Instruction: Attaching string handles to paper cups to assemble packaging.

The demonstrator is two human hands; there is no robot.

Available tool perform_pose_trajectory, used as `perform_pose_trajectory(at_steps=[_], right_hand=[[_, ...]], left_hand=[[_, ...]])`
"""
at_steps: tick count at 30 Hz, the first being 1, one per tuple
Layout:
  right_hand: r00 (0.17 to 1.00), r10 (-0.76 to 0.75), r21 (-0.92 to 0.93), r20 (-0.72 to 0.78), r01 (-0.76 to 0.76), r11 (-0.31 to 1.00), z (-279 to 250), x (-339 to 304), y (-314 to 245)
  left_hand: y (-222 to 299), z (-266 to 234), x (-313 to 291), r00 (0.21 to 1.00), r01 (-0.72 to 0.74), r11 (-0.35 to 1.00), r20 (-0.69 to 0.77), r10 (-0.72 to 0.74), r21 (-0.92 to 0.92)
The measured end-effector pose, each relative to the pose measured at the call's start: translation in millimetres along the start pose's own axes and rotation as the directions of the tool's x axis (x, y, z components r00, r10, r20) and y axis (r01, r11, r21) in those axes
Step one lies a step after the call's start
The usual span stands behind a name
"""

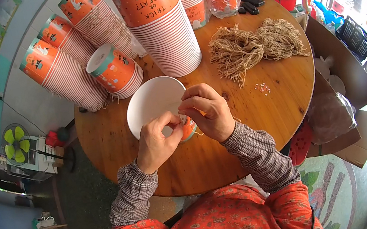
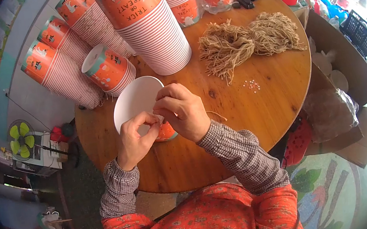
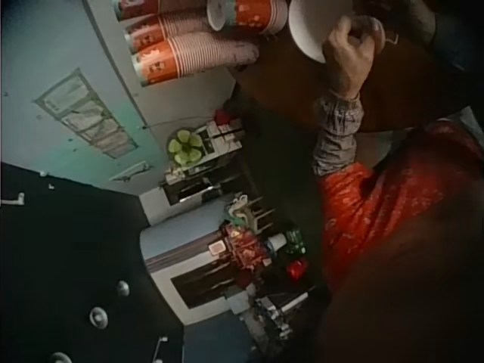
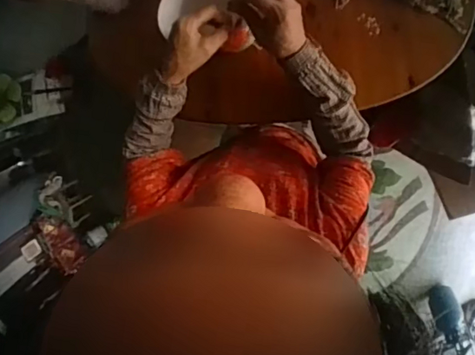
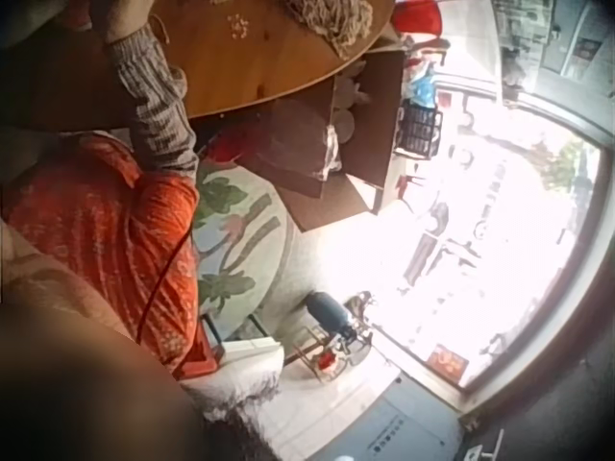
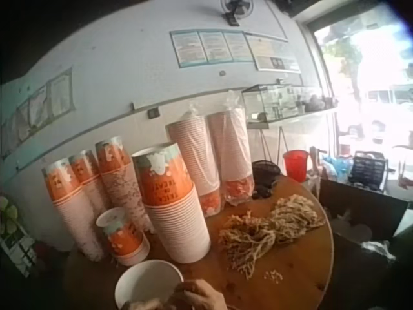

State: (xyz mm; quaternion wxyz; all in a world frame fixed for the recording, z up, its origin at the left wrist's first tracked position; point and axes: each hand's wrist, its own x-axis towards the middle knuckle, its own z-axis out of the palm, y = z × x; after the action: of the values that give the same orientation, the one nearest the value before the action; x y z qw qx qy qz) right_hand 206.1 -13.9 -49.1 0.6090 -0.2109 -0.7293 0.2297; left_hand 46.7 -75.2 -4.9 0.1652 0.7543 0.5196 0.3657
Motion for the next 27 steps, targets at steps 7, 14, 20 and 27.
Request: perform_pose_trajectory(at_steps=[7, 14, 20, 27], right_hand=[[1.0, 0.019, -0.037, -0.001, -0.019, 0.999, 3, -4, -8], [0.915, 0.349, 0.379, 0.204, -0.402, 0.834, -2, -1, -4], [0.602, 0.314, 0.655, 0.734, -0.749, -0.098, -43, 9, 16], [0.769, 0.305, 0.827, 0.562, -0.517, -0.22, -71, 11, 39]], left_hand=[[7, 8, -7, 0.98, -0.142, 0.919, -0.082, 0.184, 0.368], [-10, 6, -15, 0.951, -0.239, 0.841, -0.058, 0.304, 0.485], [-35, -35, -14, 0.946, -0.269, 0.788, -0.002, 0.324, 0.554], [-93, -78, -14, 0.974, -0.187, 0.888, -0.039, 0.224, 0.42]])
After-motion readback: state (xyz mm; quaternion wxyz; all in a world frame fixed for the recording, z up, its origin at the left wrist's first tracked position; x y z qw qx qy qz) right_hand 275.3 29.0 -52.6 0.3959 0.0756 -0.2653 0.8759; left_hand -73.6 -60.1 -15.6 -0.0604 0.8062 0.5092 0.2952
